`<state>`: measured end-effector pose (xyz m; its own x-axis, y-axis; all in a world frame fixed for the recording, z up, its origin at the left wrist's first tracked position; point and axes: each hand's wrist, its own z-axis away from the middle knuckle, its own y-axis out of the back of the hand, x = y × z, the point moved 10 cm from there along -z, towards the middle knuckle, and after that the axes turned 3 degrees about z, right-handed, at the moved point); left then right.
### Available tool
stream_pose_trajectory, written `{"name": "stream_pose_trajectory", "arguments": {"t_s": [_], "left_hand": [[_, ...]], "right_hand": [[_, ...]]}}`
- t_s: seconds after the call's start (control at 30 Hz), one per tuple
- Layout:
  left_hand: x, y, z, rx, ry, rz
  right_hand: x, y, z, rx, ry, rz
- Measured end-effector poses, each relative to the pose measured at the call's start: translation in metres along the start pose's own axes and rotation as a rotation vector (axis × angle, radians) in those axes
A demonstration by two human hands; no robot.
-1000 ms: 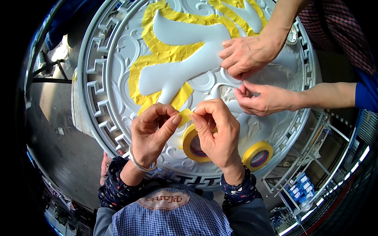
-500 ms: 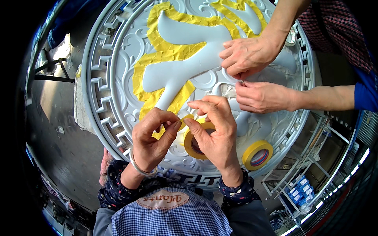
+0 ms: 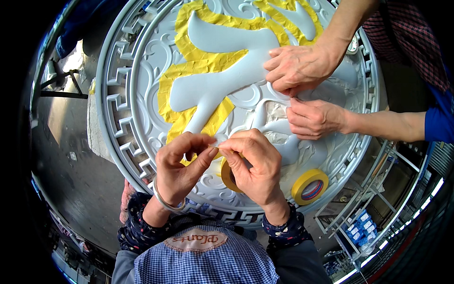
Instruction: The person applies yellow masking tape along the edges of a raised decorative character on a large circular metal plate. They tear and smooth tape segments by hand to outline the design while another person works nearby.
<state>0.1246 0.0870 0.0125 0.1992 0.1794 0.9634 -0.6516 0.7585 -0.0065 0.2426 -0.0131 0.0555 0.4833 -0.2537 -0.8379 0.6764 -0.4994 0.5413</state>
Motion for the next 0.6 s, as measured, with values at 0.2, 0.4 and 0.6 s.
{"name": "stream_pose_trajectory", "arguments": {"t_s": [0.2, 0.4, 0.6], "left_hand": [[-0.006, -0.003, 0.000, -0.037, 0.050, 0.117], [-0.019, -0.010, 0.009, 0.007, 0.251, 0.403], [-0.019, -0.019, 0.011, 0.006, 0.339, 0.627]], "right_hand": [[-0.010, -0.003, 0.000, 0.040, 0.091, 0.047], [-0.021, 0.000, 0.003, 0.113, 0.188, 0.094], [-0.034, 0.007, 0.014, 0.172, 0.286, 0.166]]}}
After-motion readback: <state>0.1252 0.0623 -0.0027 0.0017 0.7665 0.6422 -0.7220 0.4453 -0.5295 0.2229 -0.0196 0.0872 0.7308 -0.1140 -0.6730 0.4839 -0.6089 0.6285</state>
